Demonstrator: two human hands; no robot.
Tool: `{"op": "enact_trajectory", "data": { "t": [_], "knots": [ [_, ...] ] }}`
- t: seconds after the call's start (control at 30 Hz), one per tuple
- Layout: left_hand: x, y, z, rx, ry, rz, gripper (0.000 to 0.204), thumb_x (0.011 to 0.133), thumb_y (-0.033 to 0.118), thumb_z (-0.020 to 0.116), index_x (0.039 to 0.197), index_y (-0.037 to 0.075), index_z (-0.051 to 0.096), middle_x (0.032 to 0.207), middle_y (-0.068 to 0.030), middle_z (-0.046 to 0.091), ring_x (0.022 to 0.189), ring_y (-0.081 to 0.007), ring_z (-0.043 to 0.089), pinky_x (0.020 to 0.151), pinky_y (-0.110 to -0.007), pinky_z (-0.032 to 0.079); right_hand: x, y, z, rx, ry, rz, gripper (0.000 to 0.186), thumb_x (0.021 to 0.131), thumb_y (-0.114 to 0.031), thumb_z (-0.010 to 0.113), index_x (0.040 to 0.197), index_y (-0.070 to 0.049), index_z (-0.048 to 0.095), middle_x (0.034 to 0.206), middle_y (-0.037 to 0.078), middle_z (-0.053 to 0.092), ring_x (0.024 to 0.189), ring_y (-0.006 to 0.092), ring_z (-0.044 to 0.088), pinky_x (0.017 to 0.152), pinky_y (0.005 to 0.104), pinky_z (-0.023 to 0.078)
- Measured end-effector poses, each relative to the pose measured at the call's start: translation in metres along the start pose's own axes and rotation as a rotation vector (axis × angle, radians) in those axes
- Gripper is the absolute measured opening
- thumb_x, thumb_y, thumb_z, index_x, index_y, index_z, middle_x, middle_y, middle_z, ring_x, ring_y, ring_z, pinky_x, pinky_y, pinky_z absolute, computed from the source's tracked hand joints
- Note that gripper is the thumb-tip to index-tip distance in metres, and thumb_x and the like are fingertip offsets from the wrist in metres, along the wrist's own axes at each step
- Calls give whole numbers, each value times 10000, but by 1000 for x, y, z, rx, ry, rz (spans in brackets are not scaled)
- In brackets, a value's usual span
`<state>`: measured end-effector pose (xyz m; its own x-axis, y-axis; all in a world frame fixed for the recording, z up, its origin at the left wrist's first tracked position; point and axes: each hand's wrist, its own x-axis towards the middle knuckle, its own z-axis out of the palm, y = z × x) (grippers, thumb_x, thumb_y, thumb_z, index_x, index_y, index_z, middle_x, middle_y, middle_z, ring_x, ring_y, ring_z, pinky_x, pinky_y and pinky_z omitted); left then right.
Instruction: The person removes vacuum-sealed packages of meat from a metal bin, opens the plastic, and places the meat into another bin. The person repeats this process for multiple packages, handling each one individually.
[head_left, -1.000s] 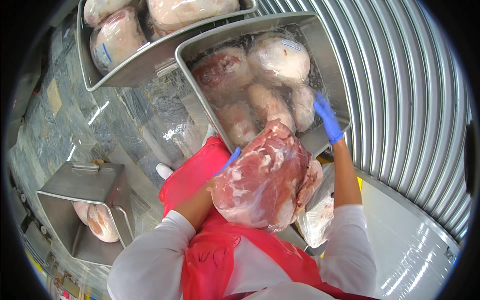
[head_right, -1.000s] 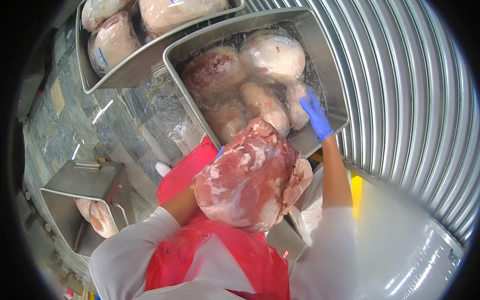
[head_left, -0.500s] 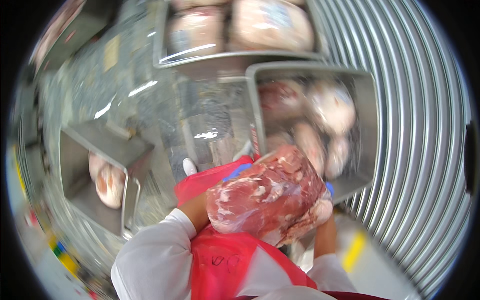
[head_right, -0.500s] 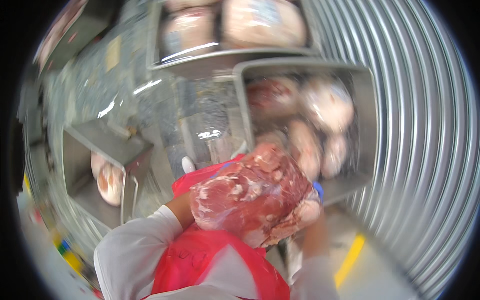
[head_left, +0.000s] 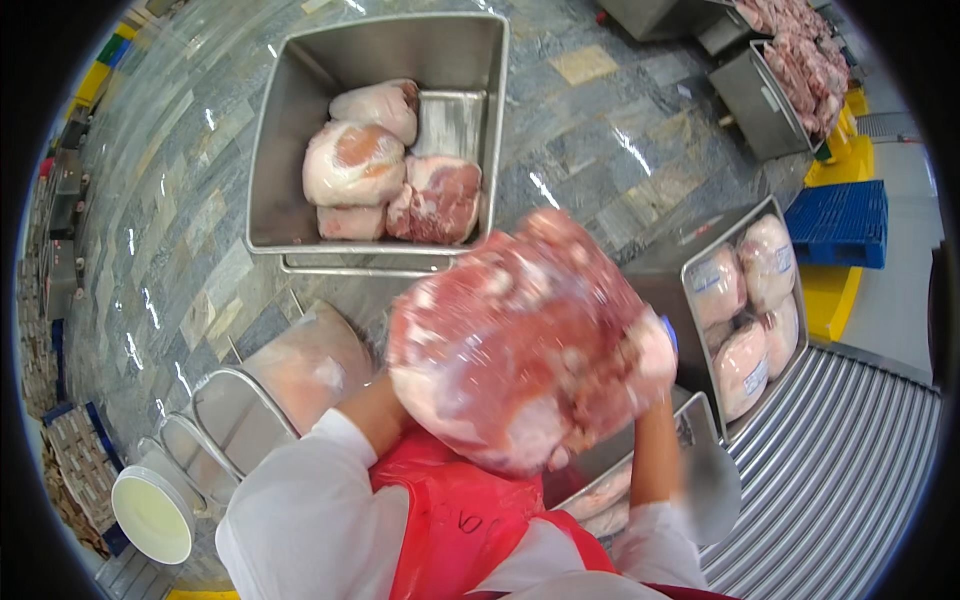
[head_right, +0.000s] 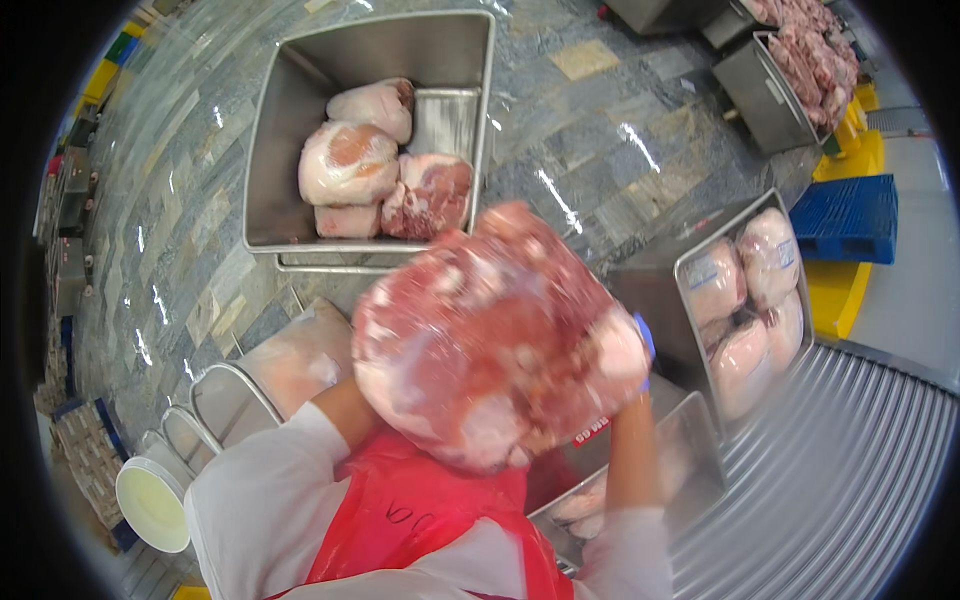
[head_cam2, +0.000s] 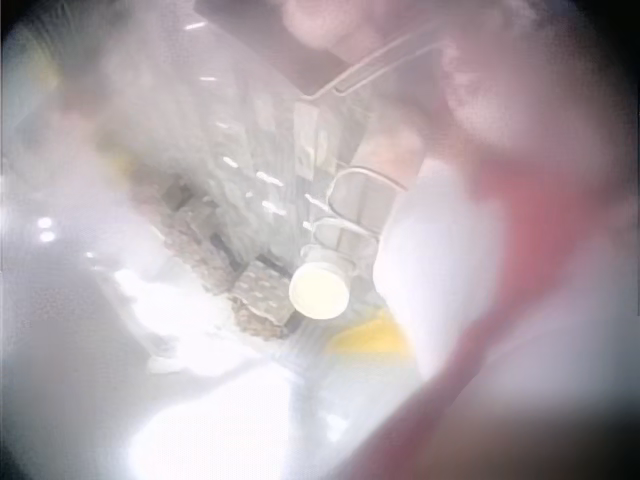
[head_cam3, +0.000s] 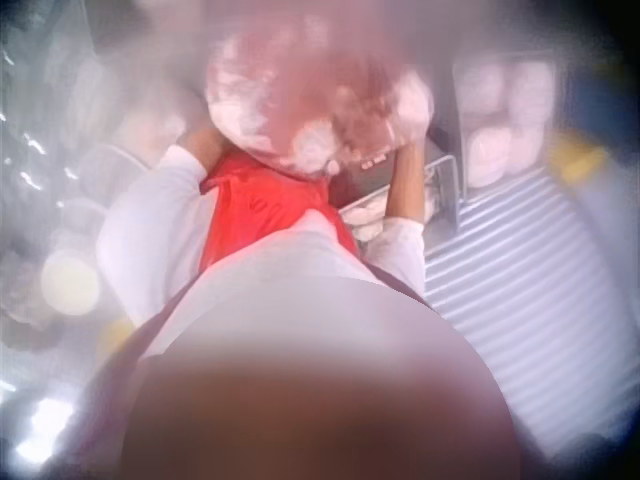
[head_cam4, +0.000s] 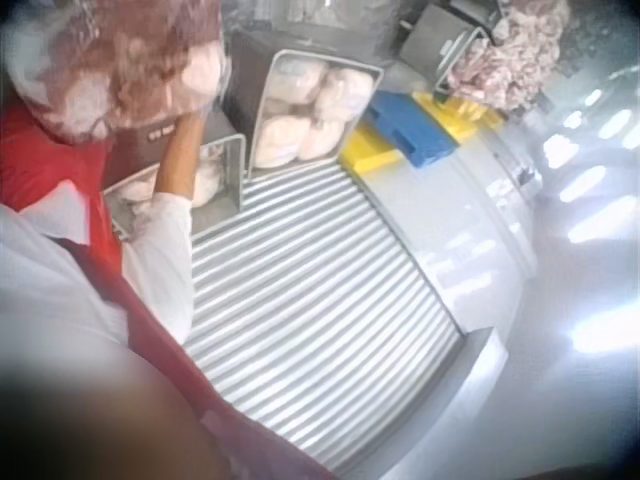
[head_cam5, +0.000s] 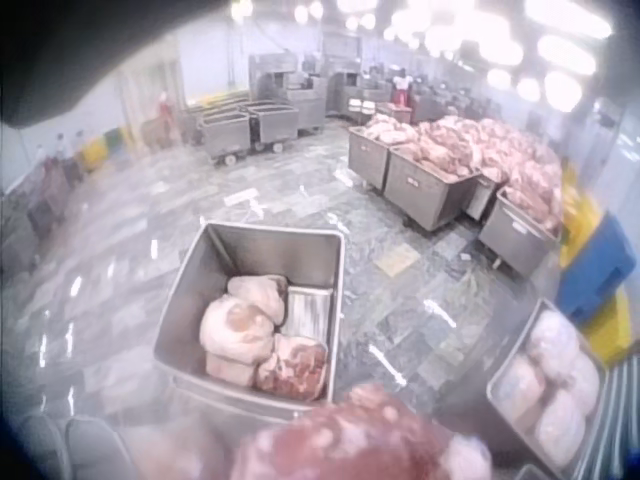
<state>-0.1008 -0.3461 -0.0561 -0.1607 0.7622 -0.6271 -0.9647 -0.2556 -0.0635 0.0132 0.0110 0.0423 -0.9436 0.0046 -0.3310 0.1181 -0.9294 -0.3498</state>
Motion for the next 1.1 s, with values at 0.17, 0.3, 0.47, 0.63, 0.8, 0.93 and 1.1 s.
{"op": "enact_trajectory", "data": {
  "t": [0.17, 0.3, 0.47, 0.63, 0.8, 0.93, 1.1],
  "knots": [
    [-79, 150, 50, -122, -195, 236, 614, 860, 505, 437, 1348, 153, 319, 1342, -145, 347, 1245, -317, 294, 1010, -479, 278, 181, 67, 233, -164, 104, 34, 583, 872, -489, 376, 1241, -42, 436, 1222, 112, 507, 1057, 275, 519, 908, 377, 426],
    [-97, 205, 61, -53, 164, 388, 617, 858, 504, 443, 1353, 160, 312, 1351, -148, 335, 1255, -324, 279, 1010, -489, 274, 236, 103, 189, -425, 275, 215, 732, 835, -542, 448, 1337, -36, 284, 1342, 124, 373, 1088, 313, 493, 937, 428, 389],
    [-78, 196, 37, 397, 418, 370, 520, 883, 467, 434, 1284, 137, 400, 1233, -130, 423, 1098, -294, 432, 934, -487, 363, 169, 87, 99, -353, 357, 213, 729, 856, -503, 450, 1360, -22, 234, 1369, 137, 332, 1157, 330, 437, 944, 430, 387],
    [-68, 164, 42, 588, 324, 213, 455, 893, 440, 427, 1207, 115, 477, 1160, -93, 487, 1015, -217, 498, 908, -393, 396, 0, 56, 15, -4, 702, -60, 651, 863, -442, 460, 1329, -19, 293, 1348, 137, 355, 1189, 322, 410, 969, 426, 368],
    [-25, 154, 18, 1235, 303, 298, 337, 884, 345, 488, 1090, 84, 543, 904, -49, 572, 794, -158, 563, 749, -303, 475, -159, 83, -77, 189, 768, -352, 624, 821, -487, 486, 1223, -15, 418, 1306, 140, 390, 1189, 297, 402, 993, 388, 337],
    [-2, 92, 133, 1587, 251, 314, 349, 870, 369, 518, 995, 50, 585, 857, -64, 603, 764, -129, 562, 680, -281, 468, -246, 110, -157, 54, 1144, -432, 483, 830, -464, 480, 1080, -51, 450, 1141, 98, 432, 1060, 263, 436, 912, 374, 367],
    [35, 39, 182, 1984, 6, 479, 425, 870, 390, 507, 1051, 11, 572, 997, -126, 614, 897, -199, 581, 800, -331, 459, -293, 142, -244, -1533, 1465, 465, 344, 842, -436, 474, 901, -97, 490, 935, 46, 484, 900, 220, 479, 810, 356, 405]
  ]
}}
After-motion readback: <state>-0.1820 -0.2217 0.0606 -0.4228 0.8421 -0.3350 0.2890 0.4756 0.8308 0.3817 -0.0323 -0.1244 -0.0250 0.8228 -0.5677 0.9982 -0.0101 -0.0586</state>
